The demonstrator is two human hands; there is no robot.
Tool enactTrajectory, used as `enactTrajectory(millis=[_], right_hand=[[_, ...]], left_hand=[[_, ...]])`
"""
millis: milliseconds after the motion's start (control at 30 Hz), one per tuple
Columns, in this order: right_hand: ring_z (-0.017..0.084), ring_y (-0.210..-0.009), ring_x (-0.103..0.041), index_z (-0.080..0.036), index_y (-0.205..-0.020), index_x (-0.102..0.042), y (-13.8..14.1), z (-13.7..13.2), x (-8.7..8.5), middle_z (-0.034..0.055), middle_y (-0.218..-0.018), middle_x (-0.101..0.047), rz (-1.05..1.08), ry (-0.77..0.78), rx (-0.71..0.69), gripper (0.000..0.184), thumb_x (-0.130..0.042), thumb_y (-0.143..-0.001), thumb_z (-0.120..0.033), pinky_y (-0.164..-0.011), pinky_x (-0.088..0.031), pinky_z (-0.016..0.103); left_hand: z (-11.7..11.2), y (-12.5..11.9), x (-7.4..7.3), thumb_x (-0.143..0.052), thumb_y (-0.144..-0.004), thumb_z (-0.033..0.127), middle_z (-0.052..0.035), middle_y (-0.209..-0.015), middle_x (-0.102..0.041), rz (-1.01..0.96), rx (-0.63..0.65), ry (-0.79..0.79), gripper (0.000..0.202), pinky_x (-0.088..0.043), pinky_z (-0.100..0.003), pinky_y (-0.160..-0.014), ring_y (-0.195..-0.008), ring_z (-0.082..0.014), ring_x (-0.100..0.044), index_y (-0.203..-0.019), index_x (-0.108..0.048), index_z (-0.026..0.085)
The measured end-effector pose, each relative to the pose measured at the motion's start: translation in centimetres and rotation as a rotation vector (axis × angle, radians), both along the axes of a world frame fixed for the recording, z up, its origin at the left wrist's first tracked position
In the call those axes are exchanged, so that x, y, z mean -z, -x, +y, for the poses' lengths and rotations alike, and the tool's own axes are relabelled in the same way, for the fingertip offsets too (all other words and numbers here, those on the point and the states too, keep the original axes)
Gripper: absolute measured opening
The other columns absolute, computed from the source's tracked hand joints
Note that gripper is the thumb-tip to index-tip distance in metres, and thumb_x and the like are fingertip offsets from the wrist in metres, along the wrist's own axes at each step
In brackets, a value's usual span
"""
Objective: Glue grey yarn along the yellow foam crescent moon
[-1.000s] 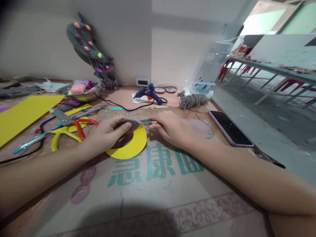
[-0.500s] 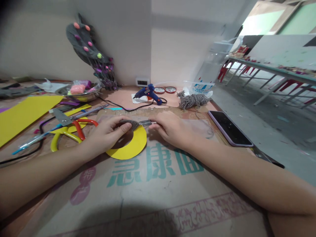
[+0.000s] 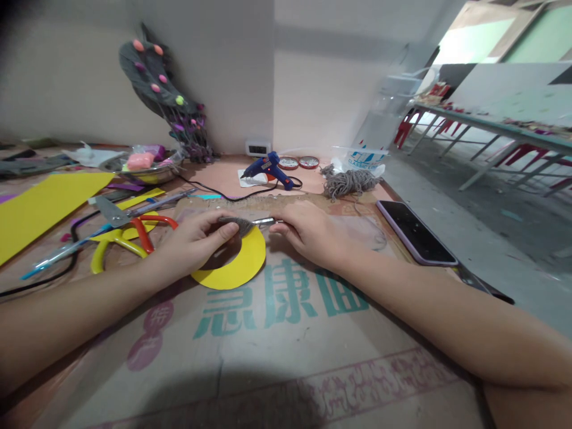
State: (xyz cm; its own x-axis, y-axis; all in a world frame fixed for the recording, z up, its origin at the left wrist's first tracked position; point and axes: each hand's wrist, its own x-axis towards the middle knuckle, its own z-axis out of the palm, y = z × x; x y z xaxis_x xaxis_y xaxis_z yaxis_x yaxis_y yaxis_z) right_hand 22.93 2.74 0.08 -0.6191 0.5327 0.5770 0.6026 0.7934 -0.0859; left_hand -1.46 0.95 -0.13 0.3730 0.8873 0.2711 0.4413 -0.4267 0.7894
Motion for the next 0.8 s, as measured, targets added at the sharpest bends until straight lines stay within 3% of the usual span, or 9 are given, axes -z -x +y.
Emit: enactTrajectory(millis=[267,567,800], right_hand=[[0.025,-0.093,-0.064,-0.015,-0.107,-0.067,-0.11,0.15,0.17,0.0129,-0.100,-0.071,0.031,0.046,0.012,0.038,-0.041,-0.100,-0.042,-0.081,-0.048,0.037],[0.023,-0.089,-0.064,-0.016,-0.106,-0.067,-0.09,0.34,0.47,0.0108,-0.097,-0.072,0.023,0.002,-0.008,0.034,-0.043,-0.100,-0.039,-0.079,-0.048,0.035],[0.023,-0.087,-0.064,-0.014,-0.106,-0.068,-0.12,0.33,0.44,0.0117,-0.095,-0.072,0.018,-0.001,-0.008,0.035,-0.043,-0.100,-0.038,-0.077,-0.048,0.035]], left_hand=[[0.03,-0.10,-0.03,-0.049,-0.092,0.036,-0.0037,-0.081,-0.067,-0.046,0.005,0.064,0.028,-0.045,-0.027,-0.064,-0.075,-0.0178,-0.060,-0.101,-0.066,0.017],[-0.48,-0.14,-0.68,-0.049,-0.093,0.031,-0.0043,-0.095,-0.070,0.041,-0.014,-0.053,0.024,-0.045,-0.030,-0.081,-0.090,-0.0199,-0.061,-0.099,-0.066,0.017],[-0.49,-0.10,-0.71,-0.048,-0.093,0.032,-0.0048,-0.096,-0.070,0.036,-0.017,-0.035,0.025,-0.045,-0.030,-0.081,-0.087,-0.0196,-0.061,-0.101,-0.066,0.016]])
